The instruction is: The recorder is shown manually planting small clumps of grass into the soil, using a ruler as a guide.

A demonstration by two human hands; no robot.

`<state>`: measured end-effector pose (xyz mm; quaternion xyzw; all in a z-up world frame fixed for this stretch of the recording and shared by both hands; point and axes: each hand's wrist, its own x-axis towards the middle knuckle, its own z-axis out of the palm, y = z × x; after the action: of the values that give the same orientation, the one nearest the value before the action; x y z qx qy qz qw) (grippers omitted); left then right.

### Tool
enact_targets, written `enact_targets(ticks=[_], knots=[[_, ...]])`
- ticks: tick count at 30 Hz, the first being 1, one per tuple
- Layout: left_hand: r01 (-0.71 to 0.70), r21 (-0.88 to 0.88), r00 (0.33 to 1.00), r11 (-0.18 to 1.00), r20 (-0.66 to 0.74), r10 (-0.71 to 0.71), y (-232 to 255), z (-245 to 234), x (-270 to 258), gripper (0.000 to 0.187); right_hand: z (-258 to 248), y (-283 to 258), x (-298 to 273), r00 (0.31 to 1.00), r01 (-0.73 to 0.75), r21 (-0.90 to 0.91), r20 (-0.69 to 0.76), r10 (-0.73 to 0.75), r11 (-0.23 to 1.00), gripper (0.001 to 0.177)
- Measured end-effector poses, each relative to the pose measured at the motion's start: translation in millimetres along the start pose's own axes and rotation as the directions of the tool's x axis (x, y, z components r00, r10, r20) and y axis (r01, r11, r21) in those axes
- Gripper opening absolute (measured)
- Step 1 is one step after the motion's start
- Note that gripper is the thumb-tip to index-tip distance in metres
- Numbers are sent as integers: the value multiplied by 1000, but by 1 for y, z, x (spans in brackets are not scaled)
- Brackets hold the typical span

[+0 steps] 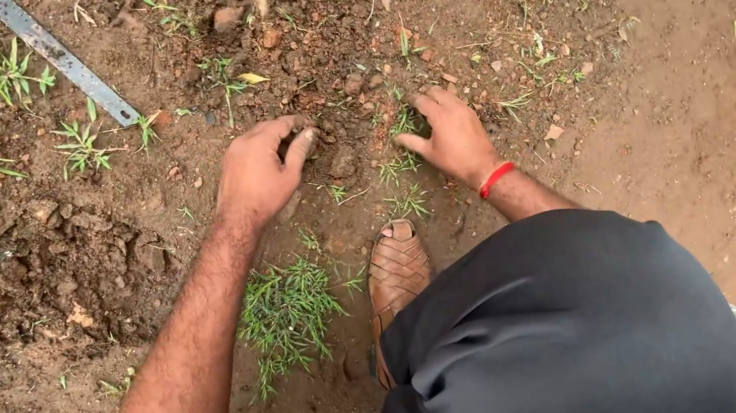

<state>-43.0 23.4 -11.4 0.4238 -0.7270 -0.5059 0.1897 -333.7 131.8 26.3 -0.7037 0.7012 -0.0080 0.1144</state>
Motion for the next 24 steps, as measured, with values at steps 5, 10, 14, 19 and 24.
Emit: enact_targets(ticks=[5,10,14,19,24], knots=[[56,-37,996,998,71,-53,8,0,-1,35,12,10,-2,994,-71,84,88,63,994,34],[86,-2,989,996,118,-85,9,7,-4,35,9,-5,-3,995,-52,13,82,51,999,36],[-8,-21,994,1000,106,11,4,15,-4,34,11,-7,0,988,-120,-1,101,120,993,30],[25,-14,992,1000,122,-24,12,10,-7,34,21,-10,0,986,-137,7,97,136,991,26],[-14,-54,997,998,76,18,8,4,-6,33,18,-11,12,988,-114,-66,101,120,991,26]])
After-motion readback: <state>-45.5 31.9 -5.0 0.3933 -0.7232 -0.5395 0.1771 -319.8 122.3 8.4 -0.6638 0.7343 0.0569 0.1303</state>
